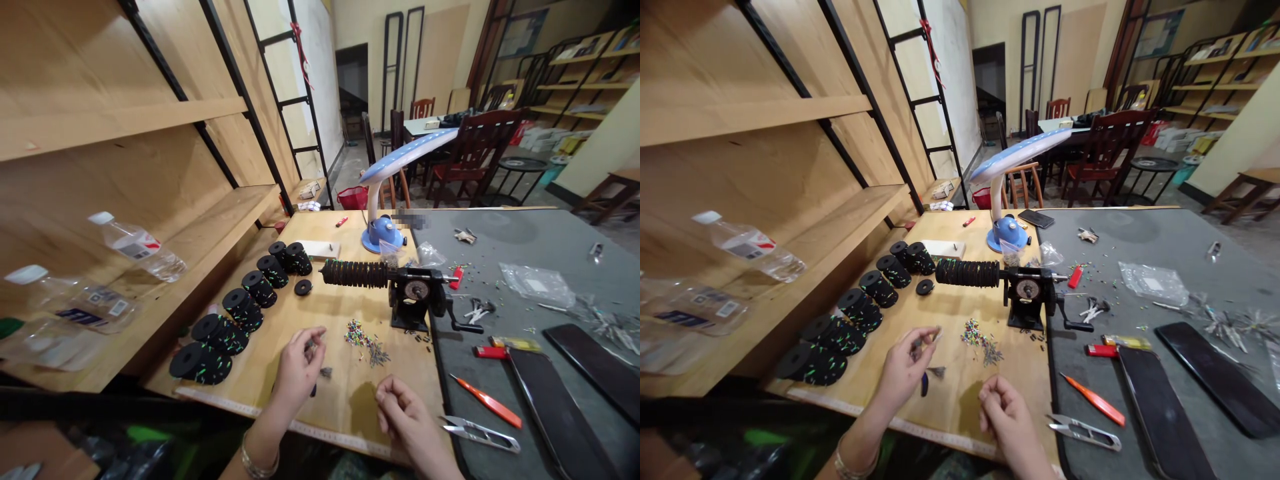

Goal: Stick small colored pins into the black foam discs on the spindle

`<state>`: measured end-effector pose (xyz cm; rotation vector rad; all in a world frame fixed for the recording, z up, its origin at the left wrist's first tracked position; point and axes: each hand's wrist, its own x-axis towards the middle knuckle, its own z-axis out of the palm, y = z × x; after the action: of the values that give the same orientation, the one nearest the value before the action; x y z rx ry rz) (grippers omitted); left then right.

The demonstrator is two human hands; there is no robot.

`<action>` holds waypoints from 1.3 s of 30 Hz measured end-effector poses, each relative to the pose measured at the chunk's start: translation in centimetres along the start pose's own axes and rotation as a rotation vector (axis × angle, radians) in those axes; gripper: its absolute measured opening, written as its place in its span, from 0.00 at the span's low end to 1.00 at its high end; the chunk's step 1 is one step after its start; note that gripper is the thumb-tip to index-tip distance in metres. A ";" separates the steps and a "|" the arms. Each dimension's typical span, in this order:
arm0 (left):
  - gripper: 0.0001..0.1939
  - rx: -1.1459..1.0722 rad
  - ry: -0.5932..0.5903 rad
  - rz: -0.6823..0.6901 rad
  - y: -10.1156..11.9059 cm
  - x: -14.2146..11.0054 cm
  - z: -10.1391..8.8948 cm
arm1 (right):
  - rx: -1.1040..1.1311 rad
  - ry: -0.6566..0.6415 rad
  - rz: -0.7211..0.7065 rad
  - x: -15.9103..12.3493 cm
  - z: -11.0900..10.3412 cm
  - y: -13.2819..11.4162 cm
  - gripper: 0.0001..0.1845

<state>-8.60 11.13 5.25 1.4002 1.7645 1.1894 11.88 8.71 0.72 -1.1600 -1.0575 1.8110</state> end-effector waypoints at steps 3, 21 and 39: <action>0.11 -0.184 -0.223 -0.137 1.6 -1.7 0.7 | 0.004 -0.005 0.008 -0.2 0.1 -0.7 0.27; 0.09 -0.069 -0.322 -0.008 3.4 -3.9 3.4 | -0.209 -0.107 -0.234 -1.0 -0.3 -3.1 0.23; 0.17 -0.621 -0.413 -0.468 1.9 -5.3 4.3 | -0.074 0.057 -0.108 0.0 0.8 -1.1 0.26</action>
<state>-2.61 7.42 4.68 0.7398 1.1907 0.9781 11.26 8.93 1.93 -1.1680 -1.1410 1.6583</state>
